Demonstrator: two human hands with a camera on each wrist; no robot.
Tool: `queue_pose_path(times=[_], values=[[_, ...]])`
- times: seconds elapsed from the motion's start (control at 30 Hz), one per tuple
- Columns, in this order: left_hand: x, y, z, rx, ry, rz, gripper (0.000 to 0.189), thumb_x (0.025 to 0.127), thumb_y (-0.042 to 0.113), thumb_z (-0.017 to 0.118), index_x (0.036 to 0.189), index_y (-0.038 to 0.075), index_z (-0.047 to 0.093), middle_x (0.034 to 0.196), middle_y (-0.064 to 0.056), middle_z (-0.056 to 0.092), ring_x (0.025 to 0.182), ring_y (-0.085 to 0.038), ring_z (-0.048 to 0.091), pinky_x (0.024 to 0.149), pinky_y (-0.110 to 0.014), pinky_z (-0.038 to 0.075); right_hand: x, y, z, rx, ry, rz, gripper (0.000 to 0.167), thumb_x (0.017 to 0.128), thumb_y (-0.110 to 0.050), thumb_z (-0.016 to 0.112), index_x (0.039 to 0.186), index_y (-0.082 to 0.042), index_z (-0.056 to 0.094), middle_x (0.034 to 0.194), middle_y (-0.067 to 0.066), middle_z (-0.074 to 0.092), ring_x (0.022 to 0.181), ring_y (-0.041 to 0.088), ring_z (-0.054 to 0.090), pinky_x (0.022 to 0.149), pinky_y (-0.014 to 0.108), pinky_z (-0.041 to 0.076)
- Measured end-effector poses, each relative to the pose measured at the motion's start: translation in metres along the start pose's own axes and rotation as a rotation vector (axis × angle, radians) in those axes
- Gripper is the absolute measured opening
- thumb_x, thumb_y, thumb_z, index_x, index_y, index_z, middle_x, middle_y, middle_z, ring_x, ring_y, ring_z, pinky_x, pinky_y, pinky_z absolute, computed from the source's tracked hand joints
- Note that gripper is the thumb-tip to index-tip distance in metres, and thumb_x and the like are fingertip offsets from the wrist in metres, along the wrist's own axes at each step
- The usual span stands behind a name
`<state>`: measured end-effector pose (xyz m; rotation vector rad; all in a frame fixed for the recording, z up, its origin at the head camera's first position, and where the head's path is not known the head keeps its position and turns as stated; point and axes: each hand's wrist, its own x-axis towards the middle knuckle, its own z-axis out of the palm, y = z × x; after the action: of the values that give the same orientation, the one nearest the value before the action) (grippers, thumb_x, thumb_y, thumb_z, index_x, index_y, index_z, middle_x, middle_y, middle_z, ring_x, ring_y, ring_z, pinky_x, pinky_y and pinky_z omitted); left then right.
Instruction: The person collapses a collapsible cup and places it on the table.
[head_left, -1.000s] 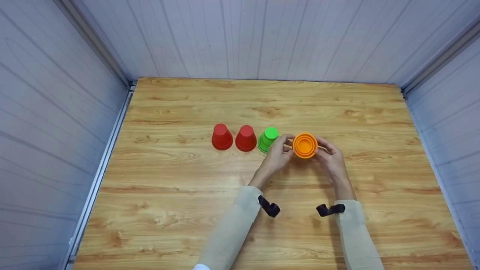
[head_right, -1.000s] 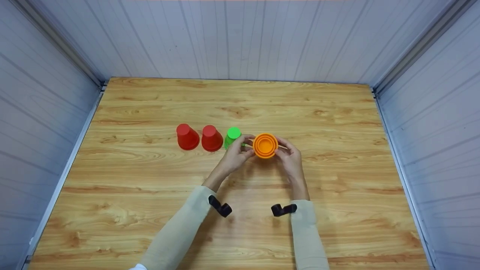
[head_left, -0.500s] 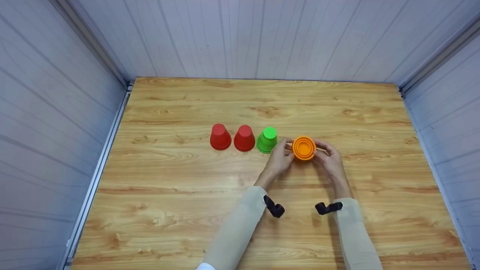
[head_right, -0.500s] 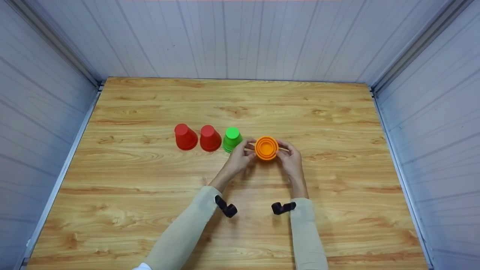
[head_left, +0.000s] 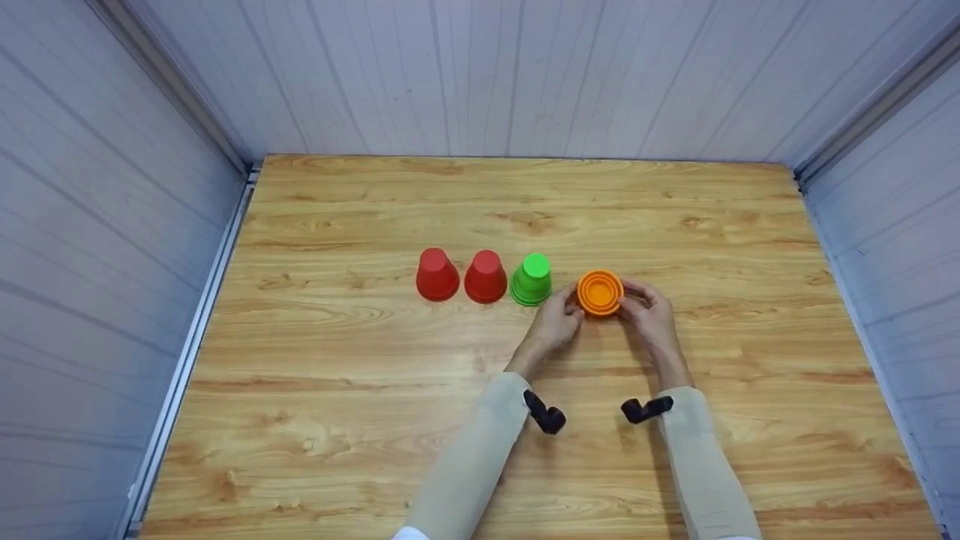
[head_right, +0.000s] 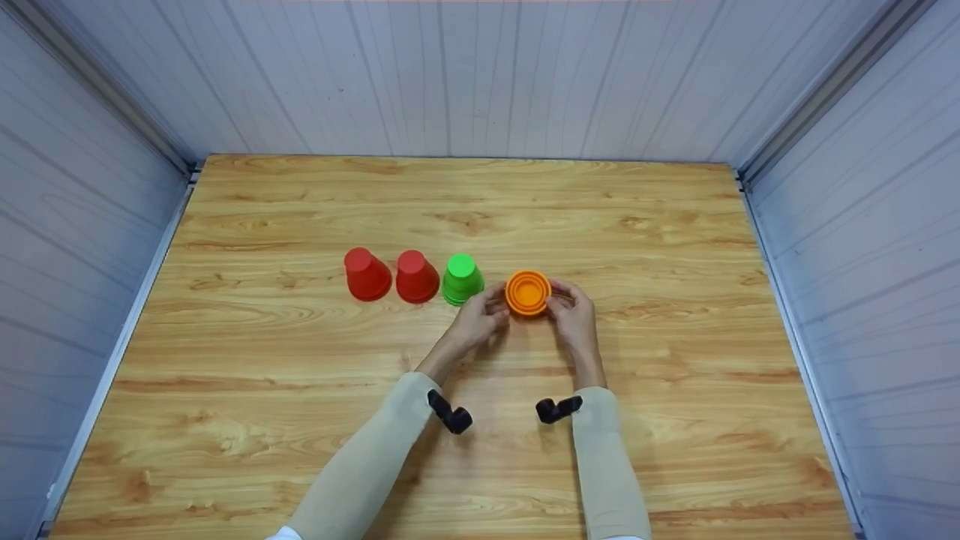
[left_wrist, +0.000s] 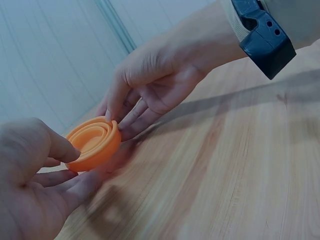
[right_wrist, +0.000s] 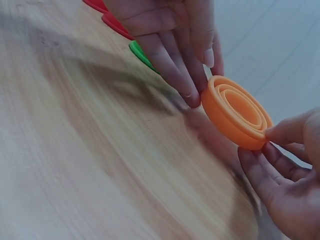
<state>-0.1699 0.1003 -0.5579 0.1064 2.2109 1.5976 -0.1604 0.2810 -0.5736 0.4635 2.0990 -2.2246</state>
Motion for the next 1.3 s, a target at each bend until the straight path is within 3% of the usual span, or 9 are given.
queue_pose_path(times=[0.2,0.33,0.47,0.7,0.77,1.0,1.3], values=[[-0.001,-0.001,0.001,0.047,-0.036,0.030,0.060,0.092,0.004,0.056,0.148,0.004,0.032,0.145,-0.011,0.046,0.117,-0.014,0.057,0.093,-0.019,0.049,0.003,0.003,0.006,-0.142,0.094,-0.030,0.035,0.094,-0.003,0.057,0.128,0.004,0.055,0.123,0.018,0.057,0.097,0.006,0.059,0.082,0.018,0.053],[-0.001,-0.001,0.001,0.074,-0.056,0.041,0.063,0.091,0.006,0.057,0.149,0.005,0.031,0.128,-0.011,0.059,0.102,-0.010,0.057,0.087,-0.019,0.048,0.002,0.004,0.008,-0.220,0.134,-0.072,0.031,0.093,-0.002,0.057,0.124,0.003,0.058,0.120,0.021,0.059,0.095,0.008,0.059,0.078,0.017,0.053],[0.000,-0.002,0.000,0.079,-0.082,0.056,0.065,0.091,0.003,0.057,0.149,0.004,0.028,0.114,-0.012,0.060,0.092,-0.011,0.051,0.082,-0.020,0.044,0.002,0.005,0.008,-0.302,0.137,-0.090,0.031,0.093,-0.001,0.056,0.124,0.004,0.058,0.120,0.022,0.060,0.098,0.015,0.059,0.077,0.015,0.050],[0.003,-0.004,-0.001,0.132,-0.072,0.102,0.066,0.089,0.003,0.058,0.148,0.000,0.029,0.137,-0.014,0.049,0.118,-0.018,0.046,0.106,-0.027,0.037,0.002,0.004,0.010,-0.403,0.122,-0.087,0.033,0.094,-0.001,0.055,0.126,0.003,0.057,0.122,0.023,0.059,0.108,0.030,0.057,0.085,0.017,0.044],[0.003,-0.005,-0.001,0.140,-0.066,0.093,0.067,0.089,0.005,0.059,0.148,0.001,0.029,0.138,-0.013,0.047,0.117,-0.017,0.045,0.107,-0.028,0.037,0.001,0.003,0.011,-0.417,0.118,-0.082,0.034,0.093,-0.001,0.055,0.127,0.002,0.056,0.122,0.022,0.059,0.109,0.030,0.056,0.088,0.022,0.044],[0.004,-0.005,-0.002,0.179,-0.066,0.048,0.068,0.089,0.009,0.060,0.150,0.006,0.028,0.121,-0.010,0.046,0.091,-0.011,0.048,0.083,-0.022,0.041,0.000,0.000,0.011,-0.452,0.122,-0.072,0.035,0.093,-0.001,0.055,0.128,0.000,0.057,0.120,0.019,0.060,0.106,0.026,0.056,0.092,0.031,0.045],[0.004,-0.007,-0.001,0.227,-0.064,0.018,0.069,0.089,0.007,0.057,0.151,0.011,0.027,0.109,-0.009,0.047,0.088,-0.012,0.046,0.085,-0.026,0.041,0.001,0.001,0.010,-0.479,0.119,-0.039,0.037,0.093,-0.003,0.055,0.130,-0.001,0.056,0.121,0.018,0.060,0.107,0.024,0.056,0.090,0.028,0.046]])
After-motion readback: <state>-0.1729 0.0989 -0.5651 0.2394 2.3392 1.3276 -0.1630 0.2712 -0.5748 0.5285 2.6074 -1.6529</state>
